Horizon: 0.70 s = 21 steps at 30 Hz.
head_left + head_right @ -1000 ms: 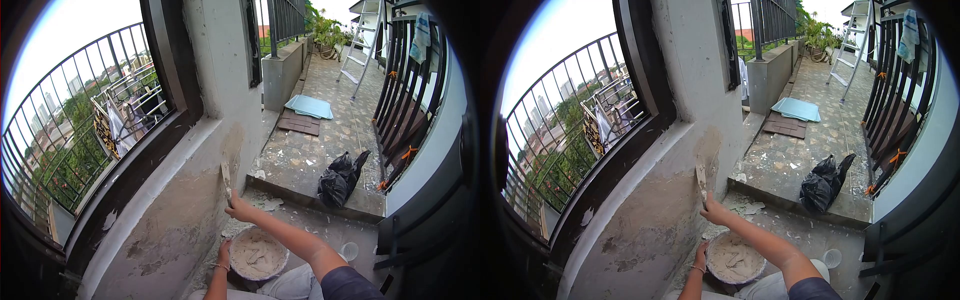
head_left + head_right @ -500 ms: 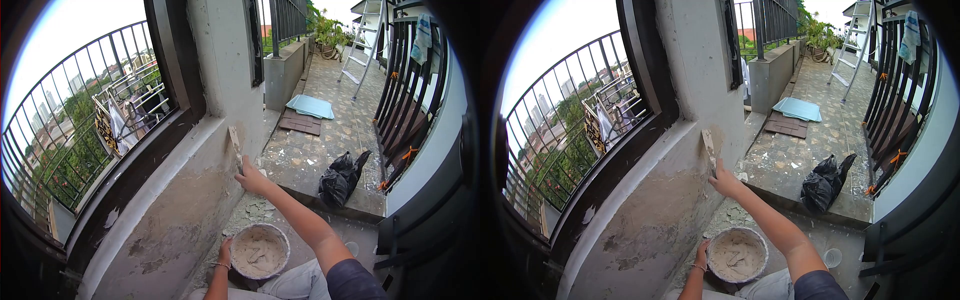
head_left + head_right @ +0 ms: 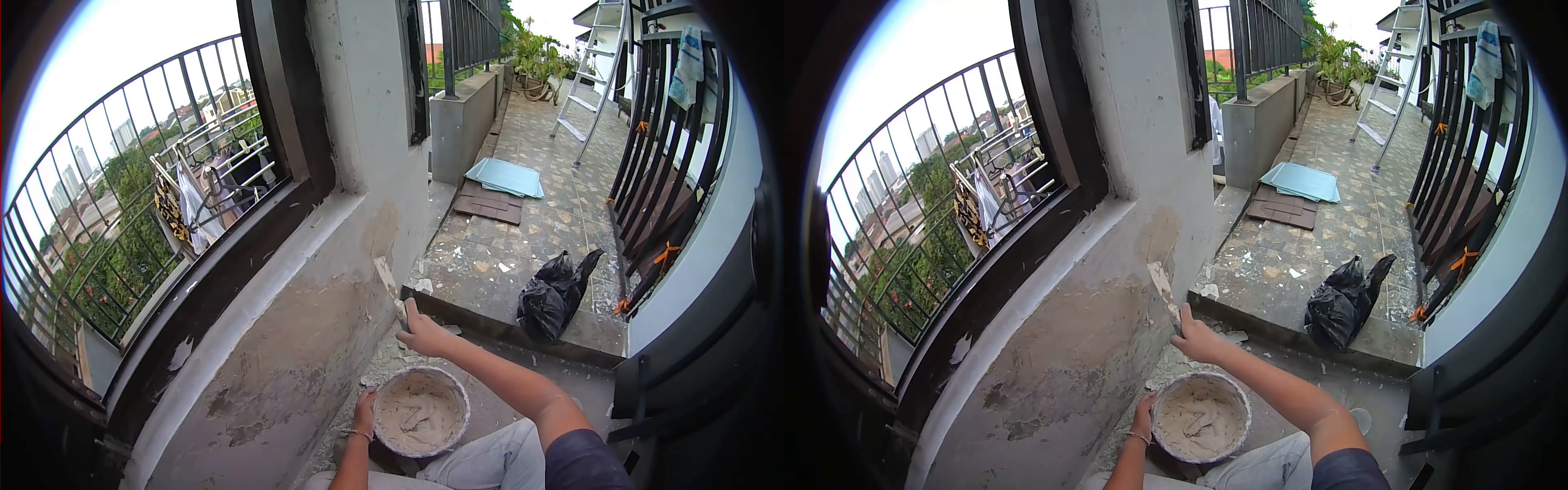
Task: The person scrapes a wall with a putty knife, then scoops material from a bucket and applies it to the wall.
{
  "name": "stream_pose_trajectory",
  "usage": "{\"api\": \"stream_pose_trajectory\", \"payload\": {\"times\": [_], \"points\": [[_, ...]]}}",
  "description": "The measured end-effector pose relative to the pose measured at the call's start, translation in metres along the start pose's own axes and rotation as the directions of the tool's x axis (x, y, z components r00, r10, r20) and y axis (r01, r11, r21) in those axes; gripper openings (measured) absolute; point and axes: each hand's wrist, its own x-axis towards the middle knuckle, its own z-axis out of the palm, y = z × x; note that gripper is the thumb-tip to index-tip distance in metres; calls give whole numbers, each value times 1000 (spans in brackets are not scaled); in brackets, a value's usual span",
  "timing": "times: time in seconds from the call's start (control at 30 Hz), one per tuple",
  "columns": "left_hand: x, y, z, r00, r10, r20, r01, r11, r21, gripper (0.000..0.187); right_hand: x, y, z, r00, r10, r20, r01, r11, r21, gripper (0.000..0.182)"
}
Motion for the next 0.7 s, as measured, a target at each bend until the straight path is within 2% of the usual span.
{"api": "stream_pose_trajectory", "payload": {"times": [0.07,0.17,0.27,0.3,0.4,0.5,0.57,0.6,0.7], "points": [[1,-2,-1,1000,22,10,-22,999,32,34,14,-7,-20,990,140,-33,-130,970,207,76],[-7,12,6,1000,11,10,-11,999,47,30,49,-10,-27,969,70,-235,-45,993,109,83],[-7,10,5,1000,0,14,0,1000,7,30,82,-4,-1,974,-118,-192,100,990,-101,90],[-5,10,4,1000,-3,1,3,1000,5,32,90,-6,9,984,-98,-149,89,994,-65,96],[-2,5,5,1000,-13,-12,13,1000,11,35,83,-10,37,990,-86,-113,82,996,-37,95],[-3,6,5,1000,-15,-2,15,999,36,36,57,12,64,998,-60,29,61,996,-65,94],[-8,12,8,1000,-18,-15,18,999,34,37,37,35,79,993,-96,64,102,990,-94,93],[-8,10,8,1000,-20,-12,20,999,33,34,29,43,80,990,-117,84,125,986,-105,93],[-7,11,5,1000,-19,-10,19,1000,24,28,13,42,58,994,-27,104,35,997,-73,90]]}}
